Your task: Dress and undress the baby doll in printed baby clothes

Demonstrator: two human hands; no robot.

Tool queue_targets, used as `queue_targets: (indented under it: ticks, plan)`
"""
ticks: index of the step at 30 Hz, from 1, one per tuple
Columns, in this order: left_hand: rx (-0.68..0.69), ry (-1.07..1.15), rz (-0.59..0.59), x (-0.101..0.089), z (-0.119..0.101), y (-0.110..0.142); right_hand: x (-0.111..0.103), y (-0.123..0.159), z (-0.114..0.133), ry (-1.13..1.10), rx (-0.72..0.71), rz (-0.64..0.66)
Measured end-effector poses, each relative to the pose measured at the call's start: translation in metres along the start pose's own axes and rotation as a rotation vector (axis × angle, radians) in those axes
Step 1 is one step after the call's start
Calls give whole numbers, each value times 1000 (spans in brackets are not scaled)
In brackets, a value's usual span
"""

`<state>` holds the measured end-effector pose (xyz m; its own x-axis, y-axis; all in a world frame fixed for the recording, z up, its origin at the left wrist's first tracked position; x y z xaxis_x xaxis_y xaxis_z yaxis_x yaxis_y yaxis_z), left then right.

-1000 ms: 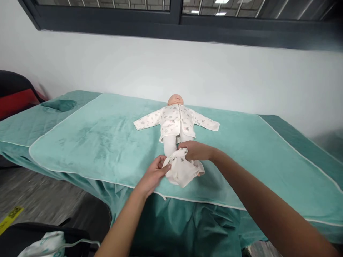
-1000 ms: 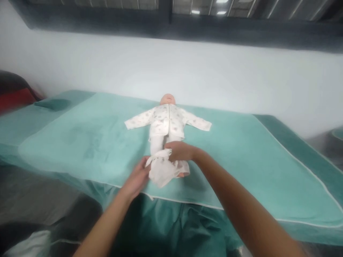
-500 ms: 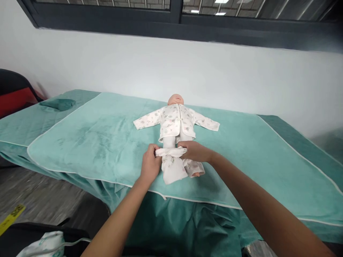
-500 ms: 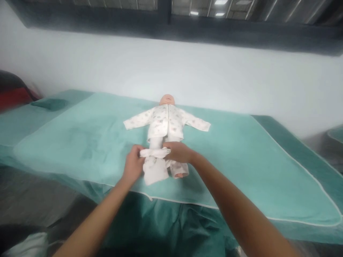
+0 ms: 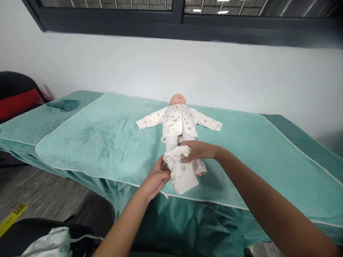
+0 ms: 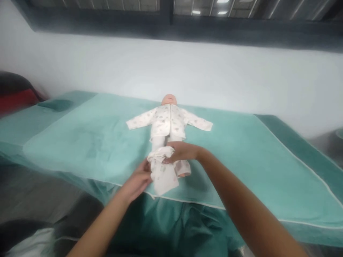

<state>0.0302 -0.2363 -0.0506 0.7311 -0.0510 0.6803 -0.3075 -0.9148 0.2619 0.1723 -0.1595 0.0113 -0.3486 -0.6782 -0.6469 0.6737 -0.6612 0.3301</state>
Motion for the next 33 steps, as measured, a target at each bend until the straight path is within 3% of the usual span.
queue_targets:
  ticks: [5,10,15,19,22,26,29,33]
  plan:
    - [137,-95,-14,8,0,0,0,-1,-6,120,64,2]
    - [145,-272,-85,-4,-14,-18,2,-6,-1,174,-9,-72]
    - [297,-384,-264,-18,-44,-36,-1,-10,-2,212,-13,-186]
    - [380,-364,-408,-24,-53,-46,-5,-9,-9,92,6,-212]
    - [389,-371,-450,-27,-54,-61,-6,-11,-21,15,131,-234]
    - [400,-409,-469,-29,-59,-77,-6,-18,-27,92,260,-309]
    - [402,-441,-449,-29,-64,-74,-11,-22,-22,245,256,-462]
    - [417,-472,-430,-31,-64,-49,-13,-23,-17,338,254,-622]
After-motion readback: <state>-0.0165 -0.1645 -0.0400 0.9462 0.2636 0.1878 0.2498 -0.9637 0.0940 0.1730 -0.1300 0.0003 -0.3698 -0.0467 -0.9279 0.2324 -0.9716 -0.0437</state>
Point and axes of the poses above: each hand's wrist, its own y-axis away from the middle knuckle, its own x-axis out of the palm, z = x × y, the point moved 7 cm from there along -y, towards the middle knuckle, and after that the axes turned 11 degrees about y, right-handed, at the moved point
